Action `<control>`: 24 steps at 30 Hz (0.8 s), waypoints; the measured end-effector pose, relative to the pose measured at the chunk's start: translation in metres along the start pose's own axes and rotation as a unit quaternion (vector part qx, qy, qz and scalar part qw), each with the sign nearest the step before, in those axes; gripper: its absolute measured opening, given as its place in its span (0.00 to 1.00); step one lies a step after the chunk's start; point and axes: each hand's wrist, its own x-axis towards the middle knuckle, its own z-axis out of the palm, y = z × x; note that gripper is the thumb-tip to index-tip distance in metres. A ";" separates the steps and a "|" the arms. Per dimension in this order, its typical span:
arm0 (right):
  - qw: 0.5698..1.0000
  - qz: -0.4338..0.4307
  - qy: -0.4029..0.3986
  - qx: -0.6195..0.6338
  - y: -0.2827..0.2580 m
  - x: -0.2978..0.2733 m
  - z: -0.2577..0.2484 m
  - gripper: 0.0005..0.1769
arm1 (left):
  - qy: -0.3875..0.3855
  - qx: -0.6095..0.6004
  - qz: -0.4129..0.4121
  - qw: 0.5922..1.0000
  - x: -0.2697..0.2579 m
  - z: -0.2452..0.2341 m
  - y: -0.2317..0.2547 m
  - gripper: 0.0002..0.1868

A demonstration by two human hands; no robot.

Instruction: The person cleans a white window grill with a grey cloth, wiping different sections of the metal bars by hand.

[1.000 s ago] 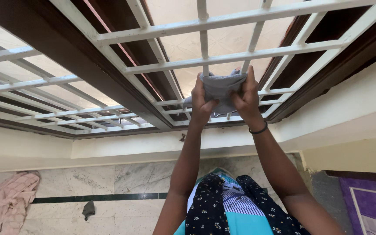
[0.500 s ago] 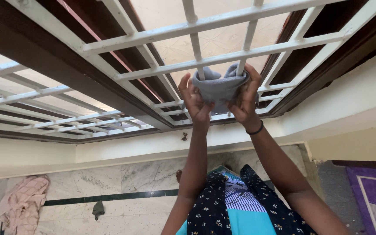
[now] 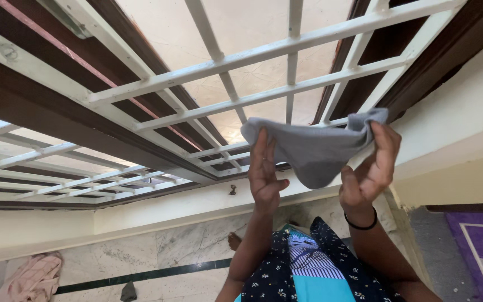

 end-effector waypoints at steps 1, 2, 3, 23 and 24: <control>1.000 0.004 -0.007 -0.014 0.007 0.010 0.005 0.47 | 0.003 0.029 -0.019 0.999 0.014 0.013 0.007 0.58; 1.000 0.009 -0.015 -0.025 0.014 0.018 0.010 0.48 | -0.008 0.078 -0.016 0.997 0.028 0.024 0.013 0.59; 0.999 0.023 -0.037 -0.015 0.019 0.023 0.016 0.47 | -0.019 0.127 -0.013 0.992 0.043 0.033 0.017 0.59; 0.985 0.050 -0.082 0.142 0.074 0.045 0.053 0.35 | 0.015 0.249 0.023 0.968 0.076 0.061 -0.013 0.33; 0.988 0.049 -0.095 0.108 0.072 0.040 0.049 0.31 | 0.006 0.243 0.004 0.970 0.073 0.055 -0.015 0.32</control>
